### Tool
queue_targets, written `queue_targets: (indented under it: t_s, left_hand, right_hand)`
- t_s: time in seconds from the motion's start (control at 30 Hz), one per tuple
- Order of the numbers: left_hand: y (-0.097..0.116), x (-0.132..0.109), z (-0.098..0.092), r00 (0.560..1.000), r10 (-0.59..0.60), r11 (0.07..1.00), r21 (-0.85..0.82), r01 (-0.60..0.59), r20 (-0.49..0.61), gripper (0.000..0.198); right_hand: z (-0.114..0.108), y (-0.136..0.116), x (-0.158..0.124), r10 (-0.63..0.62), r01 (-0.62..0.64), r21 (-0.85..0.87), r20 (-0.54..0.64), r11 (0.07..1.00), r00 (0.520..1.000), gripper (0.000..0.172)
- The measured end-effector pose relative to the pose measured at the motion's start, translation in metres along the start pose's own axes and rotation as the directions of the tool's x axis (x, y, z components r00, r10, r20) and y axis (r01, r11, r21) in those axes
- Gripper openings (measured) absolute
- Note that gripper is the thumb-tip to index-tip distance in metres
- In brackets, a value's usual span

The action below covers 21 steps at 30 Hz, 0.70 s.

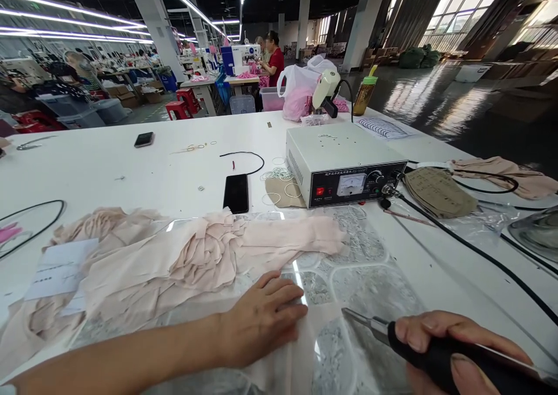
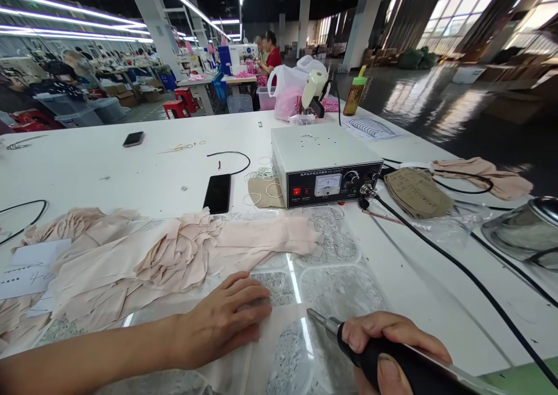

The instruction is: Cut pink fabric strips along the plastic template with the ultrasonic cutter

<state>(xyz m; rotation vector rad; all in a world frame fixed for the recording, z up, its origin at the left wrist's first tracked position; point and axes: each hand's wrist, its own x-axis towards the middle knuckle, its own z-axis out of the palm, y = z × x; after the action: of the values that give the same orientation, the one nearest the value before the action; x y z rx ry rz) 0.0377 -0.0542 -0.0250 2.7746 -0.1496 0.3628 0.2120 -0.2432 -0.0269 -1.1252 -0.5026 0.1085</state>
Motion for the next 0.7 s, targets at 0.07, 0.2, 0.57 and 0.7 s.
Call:
queue_targets:
  t_s: [0.07, 0.2, 0.57, 0.7]
  left_hand:
    - [-0.006, 0.005, -0.002, 0.997, 0.048, 0.999, -0.019, -0.047, 0.063, 0.028]
    - [-0.018, 0.016, -0.008, 0.959, 0.172, 0.985, -0.061, -0.162, 0.227, 0.035]
    - [-0.031, 0.066, -0.021, 0.818, 0.311, 0.95, -0.191, -0.248, 0.483, 0.044]
    - [-0.033, 0.077, -0.016, 0.771, 0.374, 0.926, -0.248, -0.284, 0.516, 0.037]
  right_hand:
    - [0.0, 0.0, 0.001, -0.012, 0.011, 0.018, 0.006, 1.0, 1.0, 0.012]
    - [0.005, -0.002, 0.004, -0.024, 0.024, 0.03, -0.009, 0.999, 1.0, 0.011]
    - [0.001, 0.001, 0.003, 0.042, -0.041, 0.016, -0.099, 0.999, 0.994, 0.011]
    - [-0.009, 0.008, 0.003, 0.03, -0.031, -0.006, -0.078, 1.0, 0.997, 0.011]
